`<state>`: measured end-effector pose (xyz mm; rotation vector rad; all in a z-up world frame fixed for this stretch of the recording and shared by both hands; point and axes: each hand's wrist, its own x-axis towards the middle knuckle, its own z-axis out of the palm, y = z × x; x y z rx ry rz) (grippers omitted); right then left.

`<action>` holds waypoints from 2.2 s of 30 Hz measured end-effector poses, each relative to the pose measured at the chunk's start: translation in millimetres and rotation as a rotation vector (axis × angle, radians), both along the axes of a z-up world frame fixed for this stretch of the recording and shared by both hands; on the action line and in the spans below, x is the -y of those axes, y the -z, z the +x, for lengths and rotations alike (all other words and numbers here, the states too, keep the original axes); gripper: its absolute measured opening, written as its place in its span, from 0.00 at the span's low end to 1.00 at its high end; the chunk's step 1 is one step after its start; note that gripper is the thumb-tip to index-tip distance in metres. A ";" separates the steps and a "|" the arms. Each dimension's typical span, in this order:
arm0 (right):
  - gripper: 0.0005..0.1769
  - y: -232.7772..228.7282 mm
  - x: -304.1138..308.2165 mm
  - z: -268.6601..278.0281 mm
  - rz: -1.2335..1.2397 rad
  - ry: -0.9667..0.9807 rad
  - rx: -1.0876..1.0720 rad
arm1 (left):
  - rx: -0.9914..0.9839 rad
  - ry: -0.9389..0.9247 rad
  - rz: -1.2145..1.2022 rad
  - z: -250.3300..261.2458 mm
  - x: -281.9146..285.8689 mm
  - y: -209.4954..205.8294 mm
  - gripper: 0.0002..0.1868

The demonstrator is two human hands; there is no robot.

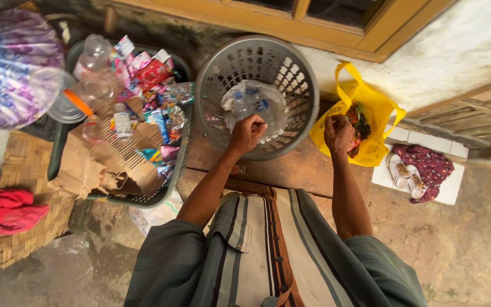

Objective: The recorder sorts plastic bottles, food sachets, and cardboard into different containers.

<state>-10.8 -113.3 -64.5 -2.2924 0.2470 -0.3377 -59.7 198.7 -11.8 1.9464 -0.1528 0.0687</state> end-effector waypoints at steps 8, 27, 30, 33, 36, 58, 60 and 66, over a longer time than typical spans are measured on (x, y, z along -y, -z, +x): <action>0.19 -25.9 -73.6 4.6 0.037 -0.114 0.053 | -0.071 -0.192 0.009 -28.9 -88.8 14.9 0.13; 0.11 -58.3 -240.8 -8.1 -0.134 -0.478 0.139 | -0.024 -0.631 -0.111 -111.8 -248.9 5.9 0.04; 0.09 -62.6 -268.5 -7.1 -0.111 -0.541 0.134 | 0.020 -0.686 -0.119 -123.1 -270.7 4.3 0.04; 0.06 -73.6 -295.6 -10.5 -0.091 -0.550 0.055 | 0.039 -0.741 -0.125 -125.8 -296.0 7.4 0.04; 0.05 -73.6 -314.7 -13.7 -0.075 -0.585 0.079 | 0.089 -0.794 -0.113 -120.2 -326.3 20.9 0.05; 0.08 -79.7 -390.2 -29.3 -0.055 -0.658 0.046 | -0.088 -0.683 0.392 -26.8 -483.6 1.7 0.63; 0.07 -72.8 -387.6 -30.4 -0.063 -0.691 0.067 | -0.168 -0.646 0.435 -23.1 -485.3 2.4 0.62; 0.07 -75.8 -389.1 -29.6 -0.090 -0.652 -0.035 | -0.179 -0.648 0.461 -27.7 -472.7 -11.4 0.56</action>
